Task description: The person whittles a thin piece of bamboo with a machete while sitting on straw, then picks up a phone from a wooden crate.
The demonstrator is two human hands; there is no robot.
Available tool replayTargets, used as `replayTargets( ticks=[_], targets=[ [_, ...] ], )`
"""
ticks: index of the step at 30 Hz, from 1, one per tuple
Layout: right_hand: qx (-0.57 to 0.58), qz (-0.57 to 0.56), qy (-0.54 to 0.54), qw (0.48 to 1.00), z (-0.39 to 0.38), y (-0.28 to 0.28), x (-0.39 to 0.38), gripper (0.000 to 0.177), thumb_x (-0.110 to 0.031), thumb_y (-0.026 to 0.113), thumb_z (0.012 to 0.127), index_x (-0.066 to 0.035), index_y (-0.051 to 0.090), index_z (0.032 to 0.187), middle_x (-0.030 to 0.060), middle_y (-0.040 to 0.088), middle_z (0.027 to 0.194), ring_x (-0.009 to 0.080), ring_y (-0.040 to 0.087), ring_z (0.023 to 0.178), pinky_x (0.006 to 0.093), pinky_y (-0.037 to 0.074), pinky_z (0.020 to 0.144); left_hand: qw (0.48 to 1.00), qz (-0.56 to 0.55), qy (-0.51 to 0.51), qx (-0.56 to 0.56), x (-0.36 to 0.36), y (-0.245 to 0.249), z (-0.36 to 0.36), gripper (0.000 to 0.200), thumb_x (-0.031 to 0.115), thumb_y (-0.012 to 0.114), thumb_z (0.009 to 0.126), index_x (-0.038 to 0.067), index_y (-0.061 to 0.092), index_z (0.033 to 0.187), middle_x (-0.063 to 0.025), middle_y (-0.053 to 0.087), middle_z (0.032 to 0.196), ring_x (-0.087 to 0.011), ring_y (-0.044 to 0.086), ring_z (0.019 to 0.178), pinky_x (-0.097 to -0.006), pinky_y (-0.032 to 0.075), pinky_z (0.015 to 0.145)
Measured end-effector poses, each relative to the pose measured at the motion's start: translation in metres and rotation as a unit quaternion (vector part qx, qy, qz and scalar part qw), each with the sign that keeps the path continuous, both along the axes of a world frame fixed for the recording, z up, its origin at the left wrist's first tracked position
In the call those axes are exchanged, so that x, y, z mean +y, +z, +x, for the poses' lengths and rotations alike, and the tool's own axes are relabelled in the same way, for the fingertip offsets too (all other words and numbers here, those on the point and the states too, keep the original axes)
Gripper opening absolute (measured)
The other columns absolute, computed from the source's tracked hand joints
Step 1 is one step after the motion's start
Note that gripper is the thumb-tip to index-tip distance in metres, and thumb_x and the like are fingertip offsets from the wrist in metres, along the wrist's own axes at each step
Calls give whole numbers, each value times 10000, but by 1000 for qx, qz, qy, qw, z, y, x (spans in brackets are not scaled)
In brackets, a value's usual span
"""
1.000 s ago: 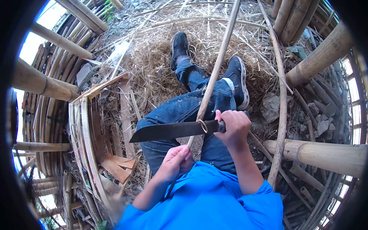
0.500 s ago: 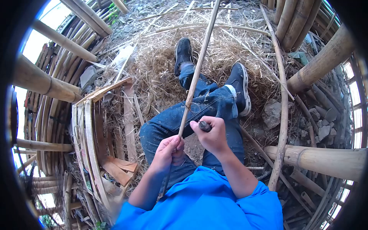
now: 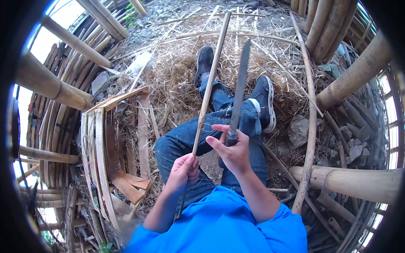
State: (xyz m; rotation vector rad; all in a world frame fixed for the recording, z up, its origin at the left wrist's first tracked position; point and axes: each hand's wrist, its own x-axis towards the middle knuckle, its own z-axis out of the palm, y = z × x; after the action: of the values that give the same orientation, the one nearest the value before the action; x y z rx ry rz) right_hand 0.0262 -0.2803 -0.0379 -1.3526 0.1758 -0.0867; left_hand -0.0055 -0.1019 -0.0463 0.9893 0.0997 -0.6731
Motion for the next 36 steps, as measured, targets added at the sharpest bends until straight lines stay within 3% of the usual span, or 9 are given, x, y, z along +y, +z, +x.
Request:
replayTargets(
  ticks=[7, 10, 12, 18, 26, 28, 32, 34, 36],
  targets=[
    [23, 27, 9, 999, -3, -2, 6, 97, -76, 729, 832, -1, 684, 873, -67, 568, 634, -7, 450, 581, 180, 343, 522, 1000, 10, -18, 0, -3, 0, -5, 325, 325, 411, 1025, 100, 424, 791, 71, 291, 547, -36, 244, 431, -223, 177, 390],
    [-6, -7, -4, 1000, -3, -5, 2, 106, -82, 704, 851, 2, 665, 800, -36, 605, 651, 11, 480, 598, 199, 368, 528, 1000, 21, -17, -3, -5, 1, -7, 320, 322, 413, 1024, 101, 429, 793, 71, 293, 547, -36, 244, 432, -224, 179, 390],
    [-16, -87, 8, 996, -3, -5, -3, 139, -95, 696, 861, -5, 644, 768, -42, 571, 626, 17, 461, 585, 212, 351, 512, 999, 27, -17, -4, -7, 1, -7, 318, 321, 415, 1023, 101, 431, 793, 71, 293, 547, -35, 245, 432, -224, 179, 390],
    [27, -20, 48, 998, -3, -14, -5, 156, -105, 694, 866, -27, 614, 757, -81, 474, 591, 10, 389, 557, 224, 306, 487, 999, 43, -8, 13, -11, 0, -9, 313, 325, 417, 1022, 106, 443, 801, 67, 297, 548, -39, 249, 428, -226, 183, 384],
    [61, 61, 79, 993, -18, -23, 1, 121, -95, 667, 890, -46, 600, 803, -73, 502, 606, 1, 431, 525, 192, 306, 452, 999, 27, 23, 0, 3, 4, 4, 320, 342, 401, 1027, 102, 420, 816, 60, 270, 544, -40, 225, 419, -220, 172, 373],
    [31, 76, 55, 995, -15, -25, -9, 125, -109, 686, 878, -47, 609, 803, -69, 517, 608, -1, 452, 525, 188, 325, 452, 999, 30, 29, -1, 7, 7, 6, 321, 338, 395, 1029, 100, 416, 815, 60, 266, 543, -37, 225, 421, -217, 170, 373],
    [3, -35, -22, 999, -8, -23, -45, 175, -161, 711, 871, -70, 606, 764, -55, 549, 617, 12, 460, 512, 187, 339, 450, 999, 25, 38, -10, 14, 10, 6, 320, 332, 391, 1031, 98, 413, 814, 61, 264, 539, -36, 227, 420, -214, 172, 374],
    [-9, 78, -159, 984, 3, -19, -67, 262, -200, 688, 893, -107, 535, 702, -57, 523, 597, 34, 428, 470, 209, 321, 423, 998, 38, 37, -23, 16, 13, 5, 324, 334, 391, 1031, 99, 408, 809, 61, 262, 539, -35, 228, 421, -215, 177, 377],
    [-55, 149, -218, 963, 9, -22, -106, 347, -243, 650, 920, -150, 438, 661, -72, 431, 557, 45, 361, 436, 224, 305, 424, 998, 34, 33, -29, 17, 12, 3, 317, 330, 398, 1030, 95, 419, 818, 63, 269, 544, -34, 236, 426, -215, 182, 381]
  ],
)
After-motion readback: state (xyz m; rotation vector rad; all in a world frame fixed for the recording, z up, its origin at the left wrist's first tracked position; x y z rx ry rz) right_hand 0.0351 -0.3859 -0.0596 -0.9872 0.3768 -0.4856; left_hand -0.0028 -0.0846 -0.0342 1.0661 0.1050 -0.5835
